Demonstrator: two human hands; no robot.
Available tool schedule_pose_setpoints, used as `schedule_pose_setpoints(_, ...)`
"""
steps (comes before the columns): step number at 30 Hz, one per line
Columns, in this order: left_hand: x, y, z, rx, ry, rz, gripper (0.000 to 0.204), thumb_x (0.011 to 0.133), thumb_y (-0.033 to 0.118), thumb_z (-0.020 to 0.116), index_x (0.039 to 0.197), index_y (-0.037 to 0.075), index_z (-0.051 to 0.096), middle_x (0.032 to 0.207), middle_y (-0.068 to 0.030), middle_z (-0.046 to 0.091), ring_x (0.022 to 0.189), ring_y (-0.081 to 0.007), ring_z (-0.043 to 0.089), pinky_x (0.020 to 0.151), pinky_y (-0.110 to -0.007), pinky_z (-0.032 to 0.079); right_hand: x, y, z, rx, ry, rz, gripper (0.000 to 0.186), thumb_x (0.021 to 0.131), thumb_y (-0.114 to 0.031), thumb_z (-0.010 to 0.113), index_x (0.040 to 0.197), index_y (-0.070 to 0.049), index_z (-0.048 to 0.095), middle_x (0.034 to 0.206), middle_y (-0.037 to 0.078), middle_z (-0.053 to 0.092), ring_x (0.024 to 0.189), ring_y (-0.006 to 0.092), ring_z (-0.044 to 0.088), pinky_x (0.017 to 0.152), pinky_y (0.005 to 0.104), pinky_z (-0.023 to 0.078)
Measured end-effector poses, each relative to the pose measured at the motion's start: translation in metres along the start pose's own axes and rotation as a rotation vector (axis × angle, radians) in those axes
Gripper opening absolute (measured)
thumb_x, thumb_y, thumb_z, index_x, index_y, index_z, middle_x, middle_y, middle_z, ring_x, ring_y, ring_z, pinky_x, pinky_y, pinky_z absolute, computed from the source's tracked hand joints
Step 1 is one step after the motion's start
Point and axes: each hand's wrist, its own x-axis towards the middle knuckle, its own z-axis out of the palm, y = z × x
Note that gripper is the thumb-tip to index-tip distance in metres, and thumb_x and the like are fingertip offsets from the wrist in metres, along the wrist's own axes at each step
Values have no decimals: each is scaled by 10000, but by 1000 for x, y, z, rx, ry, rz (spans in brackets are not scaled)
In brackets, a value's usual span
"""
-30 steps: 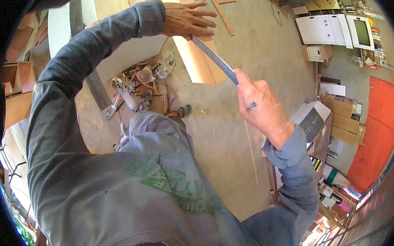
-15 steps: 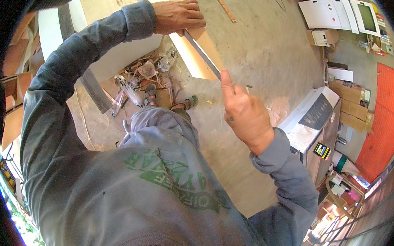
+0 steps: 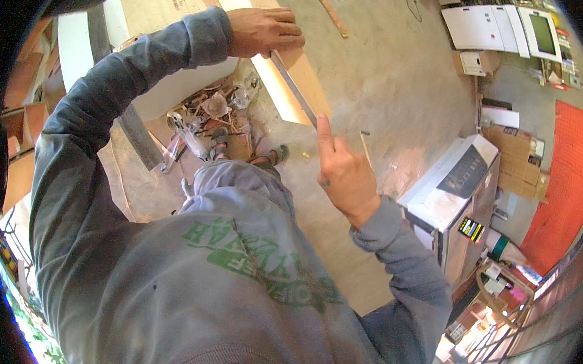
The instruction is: The person uses a metal file to smooth and shape the edges of a curved wooden piece. They repeatedly measure the piece with a ruler and continue filing along the curved edge to refine its shape.
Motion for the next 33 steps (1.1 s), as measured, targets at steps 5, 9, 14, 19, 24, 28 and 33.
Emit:
schedule_pose_setpoints(5,-2,-3,5,-41,15,-30,779,629,107,911,1326,-1,580,1204,-140,655,1164,-342,587,1068,-428,517,0,6,-24,-7,-38,-24,834,792,46,623,1595,45,397,833,181,623,658,358,674,619,451,582)
schedule_pose_setpoints(9,-3,-5,13,-79,-21,-57,799,612,107,919,1330,3,585,1215,-143,654,1177,-341,587,1072,-428,518,1,9,-28,-41,0,-69,829,791,39,628,1589,46,406,829,182,624,658,356,675,616,448,580)
schedule_pose_setpoints(14,-4,-3,17,-39,54,-54,808,605,108,922,1332,0,587,1227,-143,657,1208,-338,584,1085,-426,516,0,3,-3,7,-13,-29,855,776,43,642,1597,39,403,853,178,624,662,349,675,594,436,571)
schedule_pose_setpoints(19,-3,-1,13,-16,1,-71,787,622,104,914,1331,-2,587,1226,-143,656,1209,-339,582,1090,-426,515,-8,11,1,41,1,-31,884,772,52,635,1619,13,385,854,158,609,655,336,657,589,434,559)
schedule_pose_setpoints(24,-1,5,5,18,-1,-47,798,632,114,912,1352,11,582,1220,-142,652,1208,-338,581,1097,-416,511,-3,-1,33,124,130,-13,847,806,56,600,1624,-2,387,839,161,597,639,339,640,582,438,551)
schedule_pose_setpoints(28,0,14,-10,-23,-71,-123,807,656,106,918,1381,21,573,1261,-128,633,1239,-333,570,1166,-440,446,-27,-10,43,148,85,64,799,844,39,607,1613,4,395,855,185,630,647,362,659,587,454,552)
schedule_pose_setpoints(33,0,18,-19,-15,-127,-137,877,846,494,748,1489,-34,470,1411,-169,543,1394,-361,462,1281,-563,256,-90,-8,70,429,-32,190,403,975,-20,641,1374,18,597,841,260,711,724,418,719,620,473,547)
